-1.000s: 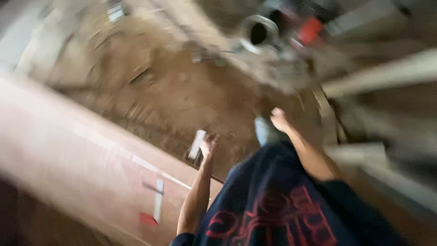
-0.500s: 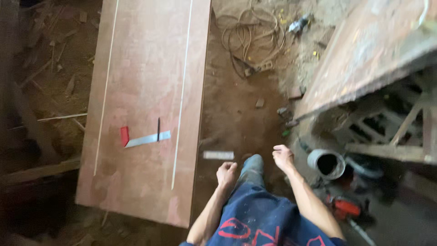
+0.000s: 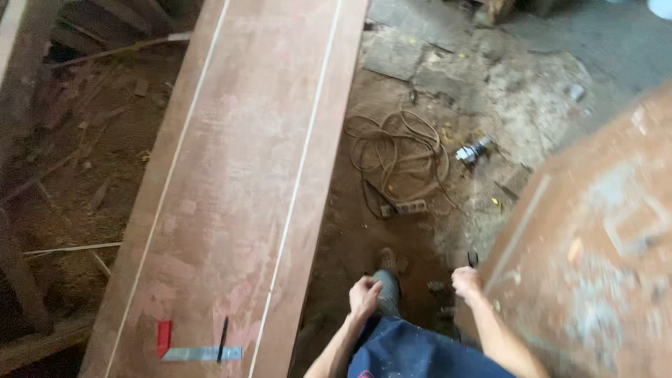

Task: The person positions a large plywood sheet, marks it with a square and pencil, then nails a thin wooden strip along the marked line. They use a hammer to secure the strip and a handheld power tool to smooth the joint between the strip and the sheet.

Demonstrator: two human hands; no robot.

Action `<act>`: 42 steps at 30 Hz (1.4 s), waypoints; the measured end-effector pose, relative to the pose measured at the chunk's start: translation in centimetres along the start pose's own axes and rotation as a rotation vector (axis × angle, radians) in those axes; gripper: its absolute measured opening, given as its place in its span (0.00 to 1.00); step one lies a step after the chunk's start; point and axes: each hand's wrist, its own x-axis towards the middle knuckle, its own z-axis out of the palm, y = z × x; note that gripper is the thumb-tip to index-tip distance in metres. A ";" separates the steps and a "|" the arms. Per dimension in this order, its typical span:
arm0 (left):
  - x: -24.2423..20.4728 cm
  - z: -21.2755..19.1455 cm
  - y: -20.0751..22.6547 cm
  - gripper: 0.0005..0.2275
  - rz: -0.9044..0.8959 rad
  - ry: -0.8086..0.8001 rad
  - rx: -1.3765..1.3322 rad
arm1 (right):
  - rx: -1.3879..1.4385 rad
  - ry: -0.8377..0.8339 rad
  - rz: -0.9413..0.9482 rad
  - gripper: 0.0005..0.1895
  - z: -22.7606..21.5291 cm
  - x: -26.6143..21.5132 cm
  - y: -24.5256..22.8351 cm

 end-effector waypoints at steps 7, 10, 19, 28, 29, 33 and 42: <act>19.9 -3.9 20.7 0.13 0.186 0.057 0.102 | 0.064 0.019 -0.417 0.17 -1.2 10.3 -22.6; 25.5 -4.2 27.0 0.13 0.077 0.113 -0.057 | 0.031 -0.130 -0.441 0.18 0.8 15.0 -30.3; 50.4 1.8 36.2 0.14 -0.131 0.309 -0.241 | -0.234 -0.383 -0.721 0.13 2.6 38.7 -54.0; 73.6 7.0 55.1 0.14 -0.173 0.155 -0.231 | -0.139 -0.214 -0.791 0.16 -7.7 58.1 -85.0; 75.4 7.7 57.3 0.14 -0.165 0.163 -0.267 | -0.062 -0.222 -0.704 0.17 -8.7 59.5 -86.7; 84.1 8.6 64.2 0.14 -0.225 0.315 -0.429 | 0.005 -0.355 -0.493 0.16 -9.6 64.0 -91.3; 106.4 2.7 71.2 0.10 -0.458 0.553 -0.621 | -0.389 -0.447 -0.274 0.16 -5.2 74.2 -110.7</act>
